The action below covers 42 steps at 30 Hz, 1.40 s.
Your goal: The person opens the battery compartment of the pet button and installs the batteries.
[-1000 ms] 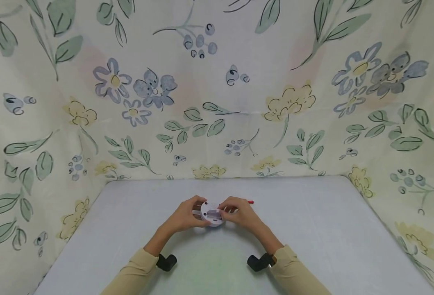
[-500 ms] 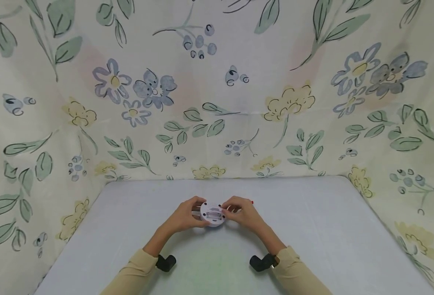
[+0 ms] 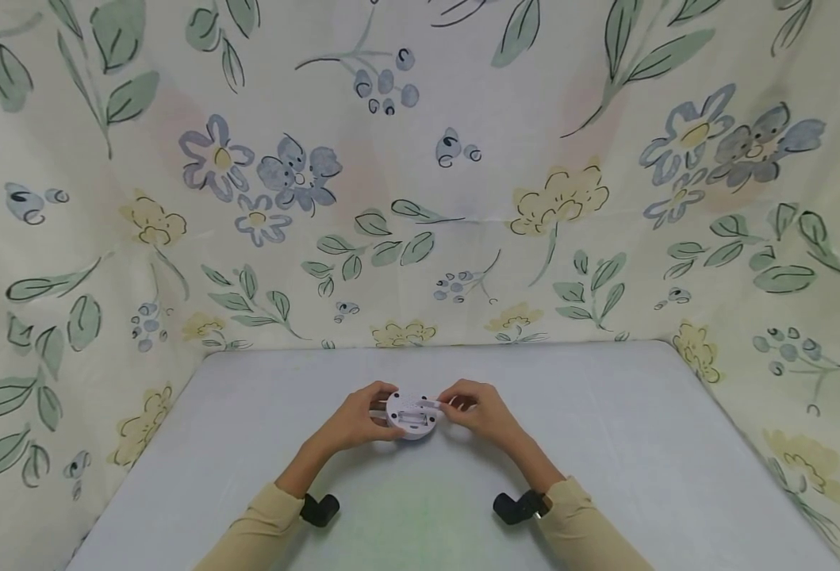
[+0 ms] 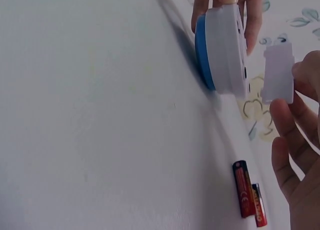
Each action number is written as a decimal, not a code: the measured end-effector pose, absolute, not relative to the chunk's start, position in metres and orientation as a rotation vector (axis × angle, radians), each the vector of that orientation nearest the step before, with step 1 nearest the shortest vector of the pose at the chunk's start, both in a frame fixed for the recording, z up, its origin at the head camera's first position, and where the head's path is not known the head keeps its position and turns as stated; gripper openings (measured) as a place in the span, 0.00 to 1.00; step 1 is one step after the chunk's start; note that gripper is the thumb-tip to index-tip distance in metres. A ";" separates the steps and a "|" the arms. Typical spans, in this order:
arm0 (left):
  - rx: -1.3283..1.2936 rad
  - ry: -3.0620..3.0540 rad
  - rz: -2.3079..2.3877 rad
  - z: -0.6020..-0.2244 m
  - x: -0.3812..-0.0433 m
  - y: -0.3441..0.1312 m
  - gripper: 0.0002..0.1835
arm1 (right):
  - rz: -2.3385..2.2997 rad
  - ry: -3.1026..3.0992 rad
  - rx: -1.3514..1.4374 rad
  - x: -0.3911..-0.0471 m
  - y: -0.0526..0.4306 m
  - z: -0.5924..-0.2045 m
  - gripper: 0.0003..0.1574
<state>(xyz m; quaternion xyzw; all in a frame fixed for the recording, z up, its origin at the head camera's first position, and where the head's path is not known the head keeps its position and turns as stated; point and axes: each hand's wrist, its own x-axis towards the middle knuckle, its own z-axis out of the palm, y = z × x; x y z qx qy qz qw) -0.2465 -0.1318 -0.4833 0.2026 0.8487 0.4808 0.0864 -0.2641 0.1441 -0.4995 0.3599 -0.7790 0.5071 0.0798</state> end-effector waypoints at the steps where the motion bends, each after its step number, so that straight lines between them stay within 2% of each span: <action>1: 0.602 2.528 1.431 -0.483 -0.246 -0.132 0.39 | 1.509 -2.337 1.074 -0.265 0.146 -0.500 0.11; 20: 0.603 2.519 1.407 -0.486 -0.246 -0.141 0.40 | 1.413 -2.438 1.021 -0.264 0.200 -0.510 0.08; 42: 0.612 2.539 1.384 -0.485 -0.246 -0.147 0.39 | 1.332 -2.431 1.072 -0.250 0.226 -0.511 0.12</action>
